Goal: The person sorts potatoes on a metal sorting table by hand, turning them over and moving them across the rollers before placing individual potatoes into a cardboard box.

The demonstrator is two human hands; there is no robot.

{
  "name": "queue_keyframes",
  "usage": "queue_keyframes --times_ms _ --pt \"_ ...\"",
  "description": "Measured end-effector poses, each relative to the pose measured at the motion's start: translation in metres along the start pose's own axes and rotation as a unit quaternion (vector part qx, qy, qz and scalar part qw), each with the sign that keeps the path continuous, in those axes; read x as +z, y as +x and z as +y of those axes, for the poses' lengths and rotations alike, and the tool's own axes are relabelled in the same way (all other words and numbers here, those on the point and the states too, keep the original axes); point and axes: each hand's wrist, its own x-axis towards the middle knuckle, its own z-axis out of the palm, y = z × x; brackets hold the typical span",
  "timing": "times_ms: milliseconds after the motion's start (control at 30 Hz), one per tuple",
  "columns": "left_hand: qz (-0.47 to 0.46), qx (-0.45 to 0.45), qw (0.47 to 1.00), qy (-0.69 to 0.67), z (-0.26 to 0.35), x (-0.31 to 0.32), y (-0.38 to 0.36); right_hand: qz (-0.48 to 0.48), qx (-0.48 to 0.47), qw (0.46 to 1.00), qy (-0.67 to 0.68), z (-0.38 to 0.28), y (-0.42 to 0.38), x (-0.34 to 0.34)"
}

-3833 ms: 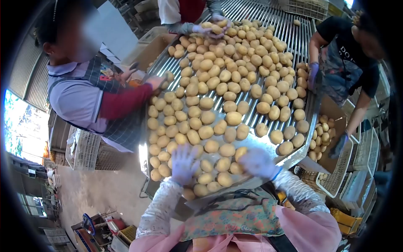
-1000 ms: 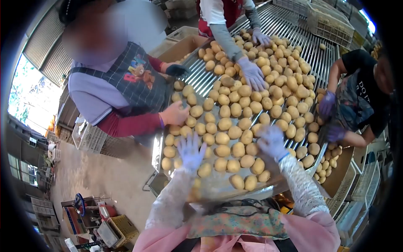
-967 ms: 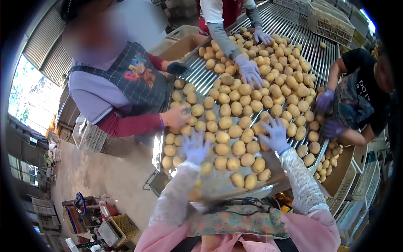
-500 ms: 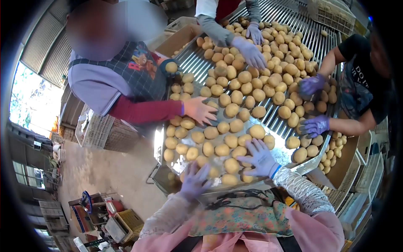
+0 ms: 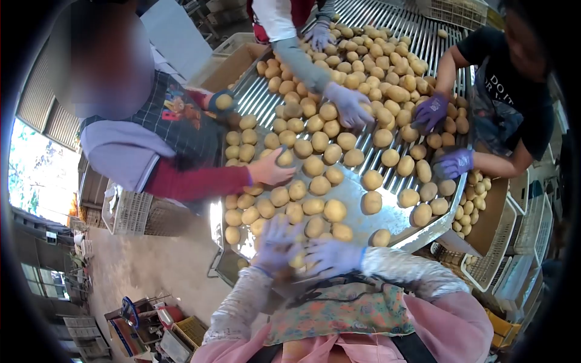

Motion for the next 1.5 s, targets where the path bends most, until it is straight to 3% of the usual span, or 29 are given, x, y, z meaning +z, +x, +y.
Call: queue_keyframes --times_ms 33,100,133,167,200,267,300,367,467,567,633,700,733,800,867,933,967,1033,1067,1133,1167,1200,1233,1267,1300,1333,1367,1400,1500 --pt "0.011 -0.044 0.999 0.01 -0.015 0.002 0.006 0.033 0.008 0.998 -0.045 0.0 -0.016 -0.033" --pt "0.031 -0.138 0.99 0.028 -0.038 0.011 0.021 -0.18 0.294 0.921 -0.181 -0.01 -0.024 -0.115" --pt "0.038 -0.188 0.981 0.039 -0.047 0.015 0.027 -0.138 0.308 0.906 -0.257 0.0 -0.032 -0.149" --pt "0.048 -0.237 0.969 0.055 -0.055 0.019 0.037 0.014 0.264 0.909 -0.322 -0.003 -0.048 -0.182" --pt "0.083 -0.234 0.967 0.052 -0.052 0.027 0.06 0.241 0.339 0.852 -0.317 0.043 -0.083 -0.178" --pt "0.061 -0.25 0.966 0.039 -0.022 0.031 0.113 0.266 0.335 0.733 -0.529 0.079 -0.093 -0.202" --pt "0.007 -0.269 0.963 0.03 -0.004 0.029 0.13 0.268 0.336 0.73 -0.531 0.095 -0.101 -0.201" --pt "-0.056 -0.164 0.982 -0.08 0.031 0.04 0.145 0.046 0.564 0.726 -0.391 0.126 -0.109 -0.193" --pt "-0.008 -0.024 0.995 -0.091 0.094 0.03 0.113 -0.018 0.583 0.711 -0.393 0.103 -0.088 -0.184" --pt "-0.036 0.072 0.989 -0.12 0.086 0.026 0.053 0.147 0.499 0.815 -0.254 0.066 -0.109 -0.164" --pt "-0.087 0.025 0.969 -0.231 0.048 0.014 0.009 0.214 0.482 0.824 -0.207 0.028 -0.105 -0.156" --pt "-0.057 0.01 0.997 -0.057 0.022 -0.028 -0.014 0.365 0.48 0.782 -0.159 -0.01 -0.098 -0.153" --pt "-0.042 -0.01 0.996 -0.08 -0.006 -0.02 -0.032 0.428 0.436 0.777 -0.153 -0.016 -0.109 -0.141" --pt "-0.017 -0.145 0.989 0.004 -0.031 -0.005 -0.049 0.487 0.447 0.75 0.009 -0.033 -0.134 -0.114" --pt "0.039 -0.192 0.981 0.004 -0.021 0.01 -0.03 0.432 0.496 0.747 0.097 -0.076 -0.148 -0.113" --pt "0.041 -0.269 0.949 0.159 0.003 0.029 -0.013 0.369 0.544 0.746 0.11 -0.118 -0.173 -0.115" --pt "-0.002 -0.269 0.963 -0.017 0.018 0.02 -0.004 0.383 0.586 0.661 0.269 -0.144 -0.185 -0.118" --pt "-0.003 -0.187 0.981 -0.059 0.035 0.029 0.013 0.293 0.68 0.582 0.337 -0.192 -0.214 -0.131" --pt "-0.006 -0.104 0.989 -0.102 0.035 0.031 0.017 0.152 0.628 0.691 0.324 -0.193 -0.284 -0.1" --pt "-0.007 -0.101 0.994 -0.041 0.02 0.025 0.025 -0.142 0.782 0.599 0.094 -0.24 -0.242 -0.138" --pt "-0.017 -0.081 0.997 0.008 0.014 0.023 0.033 -0.146 0.775 0.608 0.093 -0.231 -0.247 -0.131" --pt "-0.019 -0.091 0.996 0.014 0.016 0.028 0.045 0.133 0.744 0.63 0.177 -0.222 -0.261 -0.119" --pt "0.022 -0.129 0.989 0.067 0.025 0.037 0.061 0.4 0.653 0.591 0.253 -0.22 -0.266 -0.106" --pt "0.068 -0.163 0.977 0.12 0.037 0.044 0.077 0.415 0.645 0.626 0.144 -0.199 -0.241 -0.116" --pt "0.017 -0.175 0.983 0.05 0.053 0.043 0.095 0.3 0.601 0.731 -0.123 -0.18 -0.216 -0.133" --pt "-0.031 -0.185 0.982 -0.021 0.068 0.037 0.105 0.286 0.558 0.738 -0.248 -0.149 -0.203 -0.133" --pt "-0.014 -0.102 0.989 -0.105 0.079 0.032 0.104 0.215 0.539 0.738 -0.344 -0.125 -0.191 -0.135" --pt "0.003 -0.017 0.982 -0.187 0.085 0.025 0.101 0.182 0.506 0.752 -0.382 -0.104 -0.178 -0.138" --pt "0.018 0.062 0.993 -0.102 0.091 0.008 0.036 0.083 0.476 0.812 -0.329 -0.065 -0.14 -0.128"
